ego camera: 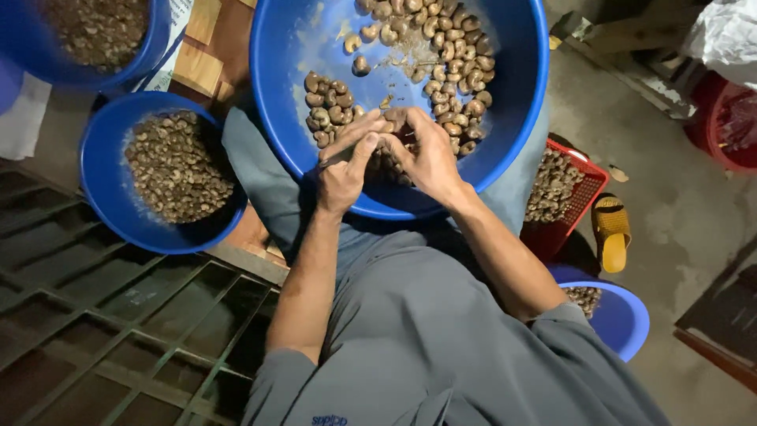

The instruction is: Shelling nuts using a small hand tool and sorting them into bowls

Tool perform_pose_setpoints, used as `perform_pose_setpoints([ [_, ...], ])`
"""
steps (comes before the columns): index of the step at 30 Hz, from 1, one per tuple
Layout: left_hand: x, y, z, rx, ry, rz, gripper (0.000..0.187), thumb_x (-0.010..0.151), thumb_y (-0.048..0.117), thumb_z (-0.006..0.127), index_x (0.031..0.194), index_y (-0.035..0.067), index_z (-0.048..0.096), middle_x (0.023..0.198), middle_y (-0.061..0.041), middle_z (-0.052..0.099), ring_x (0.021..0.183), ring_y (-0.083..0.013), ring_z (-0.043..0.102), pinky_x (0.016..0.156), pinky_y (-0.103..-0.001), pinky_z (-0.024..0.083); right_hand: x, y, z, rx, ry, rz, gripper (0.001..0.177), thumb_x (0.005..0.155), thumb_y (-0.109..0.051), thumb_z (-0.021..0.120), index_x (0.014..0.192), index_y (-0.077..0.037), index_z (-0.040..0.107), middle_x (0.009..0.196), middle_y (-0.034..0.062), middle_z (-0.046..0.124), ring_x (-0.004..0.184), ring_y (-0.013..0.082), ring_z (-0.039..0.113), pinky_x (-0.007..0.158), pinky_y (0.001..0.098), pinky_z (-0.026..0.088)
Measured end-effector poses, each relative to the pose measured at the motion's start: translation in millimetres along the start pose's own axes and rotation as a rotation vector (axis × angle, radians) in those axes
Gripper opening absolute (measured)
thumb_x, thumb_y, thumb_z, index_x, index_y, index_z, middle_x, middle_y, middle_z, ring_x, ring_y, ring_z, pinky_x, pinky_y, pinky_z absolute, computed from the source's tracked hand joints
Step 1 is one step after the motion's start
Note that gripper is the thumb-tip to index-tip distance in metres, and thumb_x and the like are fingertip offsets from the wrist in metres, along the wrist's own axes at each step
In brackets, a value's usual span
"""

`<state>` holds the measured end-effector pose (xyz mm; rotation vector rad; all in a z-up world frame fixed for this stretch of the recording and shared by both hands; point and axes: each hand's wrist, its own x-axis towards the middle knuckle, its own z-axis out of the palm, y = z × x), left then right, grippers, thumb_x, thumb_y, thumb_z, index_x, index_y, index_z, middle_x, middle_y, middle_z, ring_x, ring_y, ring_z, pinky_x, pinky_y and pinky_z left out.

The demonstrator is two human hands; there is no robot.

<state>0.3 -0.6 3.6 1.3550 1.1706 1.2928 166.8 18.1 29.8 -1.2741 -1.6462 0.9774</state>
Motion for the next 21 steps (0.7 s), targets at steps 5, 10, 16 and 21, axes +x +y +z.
perform_pose_setpoints([
  [5, 0, -6, -1, 0.014, 0.014, 0.034, 0.020, 0.107, 0.014, 0.065, 0.119, 0.003, 0.076, 0.124, -0.021, 0.073, 0.119, -0.0315, 0.070, 0.104, -0.047, 0.055, 0, 3, 3, 0.077, 0.018, 0.012, 0.022, 0.096, -0.011, 0.082, 0.103, 0.002, 0.065, 0.086, 0.0206, 0.066, 0.081, 0.0403, 0.071, 0.061, 0.0395, 0.059],
  [10, 2, -5, -1, -0.053, 0.053, 0.036, 0.020, 0.107, 0.013, 0.065, 0.121, 0.002, 0.075, 0.117, -0.020, 0.075, 0.111, -0.0277, 0.073, 0.097, -0.043, 0.060, -2, 16, 8, 0.081, 0.030, 0.029, 0.023, 0.095, -0.013, 0.083, 0.101, 0.001, 0.066, 0.088, 0.0205, 0.069, 0.082, 0.0396, 0.072, 0.061, 0.0424, 0.058],
  [16, 1, -6, 0, -0.123, 0.054, 0.010, 0.021, 0.108, 0.012, 0.063, 0.124, 0.002, 0.074, 0.122, -0.020, 0.074, 0.118, -0.0314, 0.069, 0.097, -0.047, 0.061, -3, 11, 5, 0.106, 0.008, 0.113, 0.022, 0.099, -0.019, 0.080, 0.101, -0.001, 0.070, 0.082, 0.0188, 0.071, 0.076, 0.0287, 0.073, 0.061, 0.0379, 0.057],
  [21, 0, -9, -1, 0.027, 0.037, 0.017, 0.020, 0.107, 0.015, 0.066, 0.120, 0.005, 0.077, 0.125, -0.016, 0.074, 0.125, -0.0275, 0.066, 0.108, -0.045, 0.054, 2, 4, 6, 0.193, -0.002, 0.129, 0.017, 0.102, -0.019, 0.076, 0.101, -0.003, 0.072, 0.079, 0.0151, 0.071, 0.078, 0.0235, 0.073, 0.060, 0.0358, 0.057],
])
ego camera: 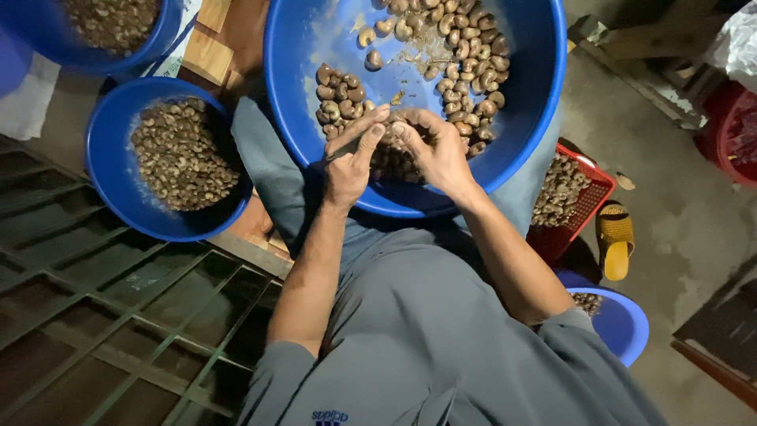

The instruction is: Shelling nuts using a small hand tool and sorting them into bowls

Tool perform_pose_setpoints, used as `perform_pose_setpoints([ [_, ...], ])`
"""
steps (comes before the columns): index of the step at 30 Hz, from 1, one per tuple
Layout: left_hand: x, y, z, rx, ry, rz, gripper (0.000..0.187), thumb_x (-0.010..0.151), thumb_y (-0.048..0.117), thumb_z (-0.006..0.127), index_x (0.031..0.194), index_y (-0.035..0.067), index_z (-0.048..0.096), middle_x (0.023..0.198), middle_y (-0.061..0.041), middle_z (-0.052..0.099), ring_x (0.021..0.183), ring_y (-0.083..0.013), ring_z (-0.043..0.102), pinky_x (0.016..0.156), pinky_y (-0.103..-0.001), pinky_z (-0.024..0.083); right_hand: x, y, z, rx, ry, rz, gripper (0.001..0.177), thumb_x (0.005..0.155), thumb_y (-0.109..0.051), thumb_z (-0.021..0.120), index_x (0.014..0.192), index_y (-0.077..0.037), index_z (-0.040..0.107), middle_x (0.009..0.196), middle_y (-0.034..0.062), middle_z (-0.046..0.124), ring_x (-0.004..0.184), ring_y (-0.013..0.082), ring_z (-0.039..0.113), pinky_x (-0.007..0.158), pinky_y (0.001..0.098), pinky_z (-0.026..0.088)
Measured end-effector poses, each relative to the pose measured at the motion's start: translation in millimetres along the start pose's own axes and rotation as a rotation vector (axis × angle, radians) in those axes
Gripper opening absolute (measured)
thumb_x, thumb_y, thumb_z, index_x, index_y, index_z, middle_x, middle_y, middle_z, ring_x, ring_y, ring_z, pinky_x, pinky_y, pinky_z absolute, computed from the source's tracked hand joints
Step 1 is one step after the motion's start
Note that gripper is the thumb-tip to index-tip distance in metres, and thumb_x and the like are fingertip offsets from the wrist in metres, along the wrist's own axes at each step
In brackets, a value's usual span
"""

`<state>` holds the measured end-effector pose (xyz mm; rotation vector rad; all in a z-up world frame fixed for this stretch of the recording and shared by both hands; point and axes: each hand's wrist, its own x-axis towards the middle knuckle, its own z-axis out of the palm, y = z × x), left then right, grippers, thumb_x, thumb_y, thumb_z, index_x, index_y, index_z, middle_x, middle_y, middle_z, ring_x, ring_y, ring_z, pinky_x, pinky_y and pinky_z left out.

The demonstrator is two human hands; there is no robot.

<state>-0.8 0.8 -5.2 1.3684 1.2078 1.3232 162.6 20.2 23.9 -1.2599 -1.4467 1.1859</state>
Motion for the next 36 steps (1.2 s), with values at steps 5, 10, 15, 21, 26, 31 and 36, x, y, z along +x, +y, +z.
perform_pose_setpoints([
  [5, 4, 13, 1, -0.053, -0.046, 0.012, 0.020, 0.106, 0.011, 0.066, 0.120, 0.001, 0.075, 0.125, -0.022, 0.072, 0.122, -0.0329, 0.067, 0.103, -0.049, 0.056, -7, -21, 0, -0.011, -0.107, 0.019, 0.027, 0.109, -0.017, 0.059, 0.130, 0.000, 0.063, 0.083, 0.0235, 0.071, 0.080, 0.0328, 0.074, 0.067, 0.0439, 0.059],
  [10, 2, 5, -2, -0.093, -0.033, -0.006, 0.020, 0.107, 0.010, 0.065, 0.121, 0.001, 0.075, 0.122, -0.022, 0.074, 0.117, -0.0315, 0.069, 0.098, -0.047, 0.060, -7, -1, -3, 0.149, -0.102, 0.101, 0.024, 0.108, -0.012, 0.060, 0.127, 0.002, 0.062, 0.085, 0.0201, 0.073, 0.074, 0.0221, 0.073, 0.066, 0.0343, 0.061],
  [15, -2, -4, 1, -0.208, -0.010, -0.024, 0.023, 0.109, 0.013, 0.063, 0.124, 0.000, 0.074, 0.121, -0.020, 0.074, 0.117, -0.0311, 0.069, 0.095, -0.046, 0.060, -25, 6, -48, 0.129, 0.026, 0.076, 0.024, 0.107, -0.006, 0.058, 0.131, 0.000, 0.059, 0.092, 0.0179, 0.068, 0.070, 0.0217, 0.070, 0.067, 0.0379, 0.062],
  [21, -1, 3, 1, -0.097, -0.070, -0.182, 0.031, 0.108, 0.020, 0.055, 0.123, -0.004, 0.069, 0.115, -0.018, 0.076, 0.104, -0.0330, 0.079, 0.094, -0.038, 0.068, -122, 79, -183, -0.141, 0.903, 0.088, 0.015, 0.104, -0.014, 0.073, 0.113, -0.012, 0.062, 0.098, 0.0047, 0.063, 0.075, 0.0128, 0.058, 0.061, 0.0271, 0.052],
  [26, 1, 2, 0, -0.012, -0.079, -0.178, 0.031, 0.108, 0.020, 0.054, 0.121, -0.003, 0.070, 0.107, -0.018, 0.078, 0.096, -0.0302, 0.081, 0.087, -0.033, 0.067, -302, 201, -285, -0.414, 1.274, 0.246, 0.022, 0.104, -0.022, 0.070, 0.114, -0.004, 0.060, 0.100, 0.0081, 0.059, 0.091, 0.0199, 0.052, 0.080, 0.0368, 0.050],
  [31, -2, -5, 1, 0.011, -0.094, -0.233, 0.033, 0.108, 0.023, 0.054, 0.123, 0.000, 0.070, 0.107, -0.015, 0.079, 0.096, -0.0288, 0.081, 0.088, -0.031, 0.064, -484, 284, -293, 0.098, 1.579, 0.565, 0.053, 0.105, -0.032, 0.052, 0.149, -0.004, 0.041, 0.154, 0.0141, 0.041, 0.139, 0.0322, 0.040, 0.117, 0.0363, 0.033],
  [36, 1, 1, 0, 0.091, -0.104, -0.190, 0.037, 0.108, 0.029, 0.053, 0.121, 0.001, 0.073, 0.096, -0.014, 0.080, 0.106, -0.0256, 0.076, 0.103, -0.038, 0.057, -547, 294, -262, -0.581, 1.450, 1.307, 0.035, 0.096, -0.033, 0.071, 0.109, -0.001, 0.071, 0.113, 0.0142, 0.076, 0.096, 0.0339, 0.073, 0.079, 0.0447, 0.056],
])
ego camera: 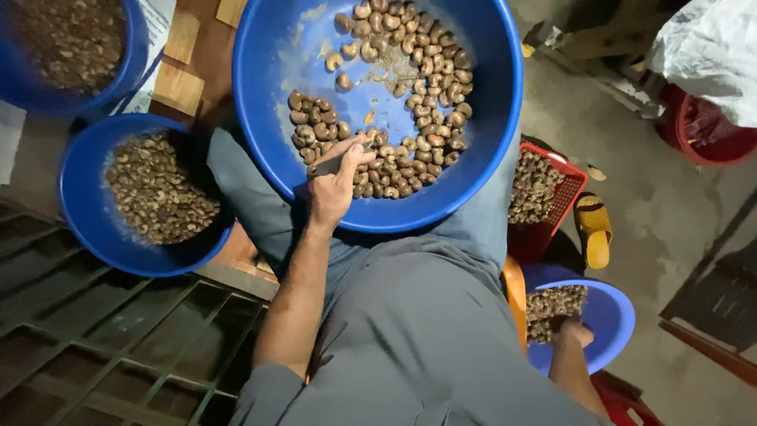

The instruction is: Shelling nuts using a small hand tool and sorting them into bowls

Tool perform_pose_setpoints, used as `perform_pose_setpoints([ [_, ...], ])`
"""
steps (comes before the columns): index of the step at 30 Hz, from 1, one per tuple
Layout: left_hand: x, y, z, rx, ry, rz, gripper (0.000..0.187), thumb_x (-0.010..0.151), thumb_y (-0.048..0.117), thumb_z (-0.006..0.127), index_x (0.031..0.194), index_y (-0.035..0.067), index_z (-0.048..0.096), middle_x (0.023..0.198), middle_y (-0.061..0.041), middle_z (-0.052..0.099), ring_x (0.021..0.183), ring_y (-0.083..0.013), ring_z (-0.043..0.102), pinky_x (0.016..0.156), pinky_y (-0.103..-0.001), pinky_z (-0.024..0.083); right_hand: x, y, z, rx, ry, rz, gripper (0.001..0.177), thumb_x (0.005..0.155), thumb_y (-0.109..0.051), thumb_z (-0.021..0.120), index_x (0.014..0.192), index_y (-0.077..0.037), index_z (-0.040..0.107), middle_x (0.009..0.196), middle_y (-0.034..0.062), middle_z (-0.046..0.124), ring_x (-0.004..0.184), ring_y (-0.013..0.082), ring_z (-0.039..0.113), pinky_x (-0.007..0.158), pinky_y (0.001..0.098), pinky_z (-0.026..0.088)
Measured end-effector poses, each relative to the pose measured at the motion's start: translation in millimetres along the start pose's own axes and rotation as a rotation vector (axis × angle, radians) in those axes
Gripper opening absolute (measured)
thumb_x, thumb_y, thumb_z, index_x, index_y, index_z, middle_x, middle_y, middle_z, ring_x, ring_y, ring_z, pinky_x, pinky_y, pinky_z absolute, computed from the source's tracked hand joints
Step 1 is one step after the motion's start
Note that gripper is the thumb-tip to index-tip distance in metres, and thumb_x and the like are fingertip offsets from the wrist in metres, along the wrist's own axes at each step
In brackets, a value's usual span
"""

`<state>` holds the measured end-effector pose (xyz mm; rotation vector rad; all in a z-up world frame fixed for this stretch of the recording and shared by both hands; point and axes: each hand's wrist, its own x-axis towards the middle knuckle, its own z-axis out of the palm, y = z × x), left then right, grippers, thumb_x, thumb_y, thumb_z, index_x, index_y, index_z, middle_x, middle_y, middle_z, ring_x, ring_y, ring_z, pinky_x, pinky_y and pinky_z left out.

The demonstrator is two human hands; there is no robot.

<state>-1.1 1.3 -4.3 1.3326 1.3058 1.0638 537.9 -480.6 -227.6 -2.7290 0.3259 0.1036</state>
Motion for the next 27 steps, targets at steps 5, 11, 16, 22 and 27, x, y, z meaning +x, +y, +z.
perform_pose_setpoints([
  [5, -1, -4, 1, -0.108, -0.020, -0.136, 0.039, 0.104, 0.030, 0.057, 0.124, -0.001, 0.070, 0.106, -0.019, 0.079, 0.098, -0.0298, 0.080, 0.087, -0.036, 0.066, -13, -32, 9, 0.182, -0.011, 0.116, 0.032, 0.097, -0.035, 0.055, 0.126, -0.025, 0.064, 0.132, 0.0029, 0.068, 0.113, 0.0248, 0.065, 0.095, 0.0402, 0.047],
  [11, 1, 7, 1, 0.015, -0.013, -0.048, 0.034, 0.107, 0.031, 0.053, 0.117, 0.007, 0.075, 0.095, -0.014, 0.081, 0.106, -0.0250, 0.077, 0.107, -0.040, 0.054, -170, -296, -31, 0.443, -0.168, -1.127, 0.041, 0.116, -0.016, 0.058, 0.150, 0.002, 0.044, 0.146, 0.0244, 0.048, 0.131, 0.0367, 0.051, 0.101, 0.0452, 0.045],
  [16, 2, 5, 1, 0.019, 0.073, -0.035, 0.028, 0.103, 0.024, 0.060, 0.100, 0.007, 0.083, 0.107, -0.014, 0.079, 0.112, -0.0260, 0.072, 0.099, -0.039, 0.055, -338, -464, -60, 0.610, -0.477, -1.610, 0.036, 0.103, 0.000, 0.054, 0.139, 0.005, 0.054, 0.133, 0.0237, 0.058, 0.121, 0.0385, 0.056, 0.106, 0.0457, 0.043],
  [22, -2, -28, 6, -0.093, 0.107, -0.042, 0.017, 0.100, 0.021, 0.070, 0.102, 0.012, 0.085, 0.104, -0.016, 0.080, 0.107, -0.0297, 0.074, 0.099, -0.041, 0.056, -379, -512, 86, -0.144, -0.255, -2.046, 0.062, 0.080, -0.016, 0.069, 0.140, -0.012, 0.056, 0.122, 0.0103, 0.063, 0.110, 0.0296, 0.062, 0.084, 0.0404, 0.059],
  [27, -1, -27, 8, -0.074, 0.097, -0.050, 0.020, 0.102, 0.023, 0.067, 0.111, 0.013, 0.082, 0.090, -0.013, 0.081, 0.096, -0.0226, 0.077, 0.090, -0.038, 0.061, -390, -502, 143, -0.547, -0.195, -1.909, 0.039, 0.084, -0.021, 0.061, 0.123, -0.019, 0.056, 0.113, 0.0068, 0.057, 0.102, 0.0292, 0.057, 0.059, 0.0397, 0.063],
])
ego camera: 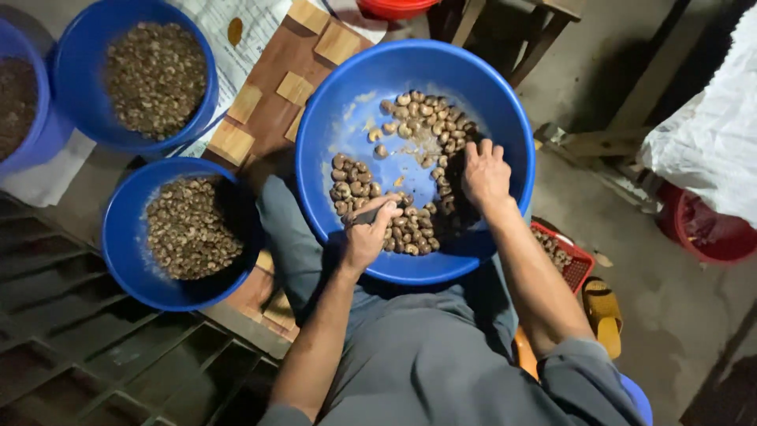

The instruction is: Shelling nuts using a small hand tool and sorting them into bowls

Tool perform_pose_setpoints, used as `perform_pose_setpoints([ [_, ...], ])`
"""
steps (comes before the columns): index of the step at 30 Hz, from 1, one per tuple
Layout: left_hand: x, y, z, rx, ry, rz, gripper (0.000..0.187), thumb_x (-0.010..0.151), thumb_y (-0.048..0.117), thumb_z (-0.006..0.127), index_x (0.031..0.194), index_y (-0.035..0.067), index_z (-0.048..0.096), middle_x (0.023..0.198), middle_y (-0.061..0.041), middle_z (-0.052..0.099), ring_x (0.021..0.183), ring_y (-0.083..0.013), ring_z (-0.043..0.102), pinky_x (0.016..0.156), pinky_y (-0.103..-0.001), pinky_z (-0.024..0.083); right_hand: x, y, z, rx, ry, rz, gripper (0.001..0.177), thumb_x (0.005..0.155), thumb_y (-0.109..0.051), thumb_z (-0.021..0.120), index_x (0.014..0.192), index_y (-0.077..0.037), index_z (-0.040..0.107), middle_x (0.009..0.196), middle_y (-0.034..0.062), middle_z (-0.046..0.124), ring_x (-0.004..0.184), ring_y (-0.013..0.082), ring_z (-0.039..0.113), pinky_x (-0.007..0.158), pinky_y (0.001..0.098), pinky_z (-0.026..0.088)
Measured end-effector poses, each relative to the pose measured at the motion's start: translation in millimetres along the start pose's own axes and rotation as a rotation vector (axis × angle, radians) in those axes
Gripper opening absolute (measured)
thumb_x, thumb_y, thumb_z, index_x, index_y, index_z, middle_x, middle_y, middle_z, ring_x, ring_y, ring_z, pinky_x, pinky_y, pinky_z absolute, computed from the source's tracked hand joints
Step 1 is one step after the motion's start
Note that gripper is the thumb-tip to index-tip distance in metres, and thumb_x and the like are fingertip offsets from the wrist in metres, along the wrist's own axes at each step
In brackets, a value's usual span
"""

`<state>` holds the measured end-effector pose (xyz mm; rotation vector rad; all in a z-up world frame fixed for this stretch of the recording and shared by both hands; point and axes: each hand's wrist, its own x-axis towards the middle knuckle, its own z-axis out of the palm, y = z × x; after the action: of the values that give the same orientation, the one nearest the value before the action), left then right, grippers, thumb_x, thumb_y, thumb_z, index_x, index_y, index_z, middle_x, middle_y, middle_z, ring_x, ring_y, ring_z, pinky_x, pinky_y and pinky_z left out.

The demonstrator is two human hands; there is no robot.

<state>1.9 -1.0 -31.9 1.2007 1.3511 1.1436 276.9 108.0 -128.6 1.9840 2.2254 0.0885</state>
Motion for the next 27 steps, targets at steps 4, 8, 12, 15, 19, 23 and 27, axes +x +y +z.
perform_pose_setpoints([
  [4, 1, 5, 0, -0.037, -0.033, -0.077, 0.023, 0.104, 0.028, 0.066, 0.112, 0.013, 0.082, 0.088, -0.017, 0.080, 0.083, -0.0210, 0.076, 0.071, -0.036, 0.062, -21, -18, -21, 0.126, -0.045, 0.008, 0.031, 0.092, -0.019, 0.063, 0.122, -0.013, 0.059, 0.115, 0.0120, 0.056, 0.101, 0.0316, 0.061, 0.066, 0.0437, 0.065],
  [8, 4, -1, -2, -0.069, -0.001, -0.103, 0.021, 0.101, 0.024, 0.068, 0.109, 0.011, 0.082, 0.085, -0.018, 0.080, 0.077, -0.0170, 0.074, 0.068, -0.035, 0.063, -32, -25, -23, 0.310, -0.136, -0.050, 0.038, 0.093, -0.027, 0.069, 0.128, -0.019, 0.057, 0.119, 0.0082, 0.057, 0.110, 0.0344, 0.063, 0.088, 0.0488, 0.061],
  [12, 2, -18, 0, -0.002, 0.008, -0.044, 0.019, 0.100, 0.022, 0.069, 0.108, 0.010, 0.083, 0.082, -0.019, 0.079, 0.079, -0.0237, 0.077, 0.070, -0.038, 0.062, -35, -22, -4, 0.046, -0.053, 0.033, 0.038, 0.084, -0.034, 0.071, 0.117, -0.022, 0.058, 0.112, 0.0032, 0.059, 0.106, 0.0242, 0.060, 0.076, 0.0357, 0.063],
  [15, 2, -22, 3, -0.006, 0.034, -0.048, 0.020, 0.099, 0.022, 0.070, 0.107, 0.008, 0.082, 0.083, -0.020, 0.079, 0.085, -0.0277, 0.078, 0.073, -0.039, 0.063, -35, -22, 5, 0.175, -0.147, -0.021, 0.034, 0.088, -0.024, 0.063, 0.122, -0.019, 0.063, 0.113, 0.0082, 0.063, 0.109, 0.0328, 0.064, 0.078, 0.0463, 0.064],
  [19, -1, -15, 3, 0.022, 0.055, -0.063, 0.022, 0.100, 0.024, 0.068, 0.110, 0.010, 0.080, 0.084, -0.018, 0.079, 0.086, -0.0269, 0.078, 0.073, -0.038, 0.064, -33, -27, 6, 0.195, -0.209, -0.069, 0.038, 0.088, -0.020, 0.058, 0.125, -0.018, 0.064, 0.117, 0.0141, 0.064, 0.114, 0.0433, 0.063, 0.082, 0.0557, 0.062],
  [23, -14, 2, 11, -0.039, 0.072, -0.081, 0.022, 0.100, 0.024, 0.067, 0.108, 0.008, 0.080, 0.084, -0.019, 0.079, 0.087, -0.0271, 0.078, 0.075, -0.037, 0.064, -23, -30, 26, 0.168, -0.238, -0.092, 0.037, 0.090, -0.018, 0.057, 0.126, -0.013, 0.063, 0.121, 0.0203, 0.065, 0.119, 0.0523, 0.061, 0.089, 0.0619, 0.057],
  [27, -30, 46, 17, 0.058, 0.074, -0.014, 0.021, 0.099, 0.027, 0.070, 0.108, 0.013, 0.083, 0.083, -0.016, 0.080, 0.093, -0.0250, 0.078, 0.086, -0.039, 0.061, -25, -33, 16, 0.142, -0.187, -0.118, 0.034, 0.093, -0.017, 0.050, 0.123, -0.011, 0.065, 0.115, 0.0168, 0.068, 0.114, 0.0462, 0.065, 0.095, 0.0562, 0.056],
])
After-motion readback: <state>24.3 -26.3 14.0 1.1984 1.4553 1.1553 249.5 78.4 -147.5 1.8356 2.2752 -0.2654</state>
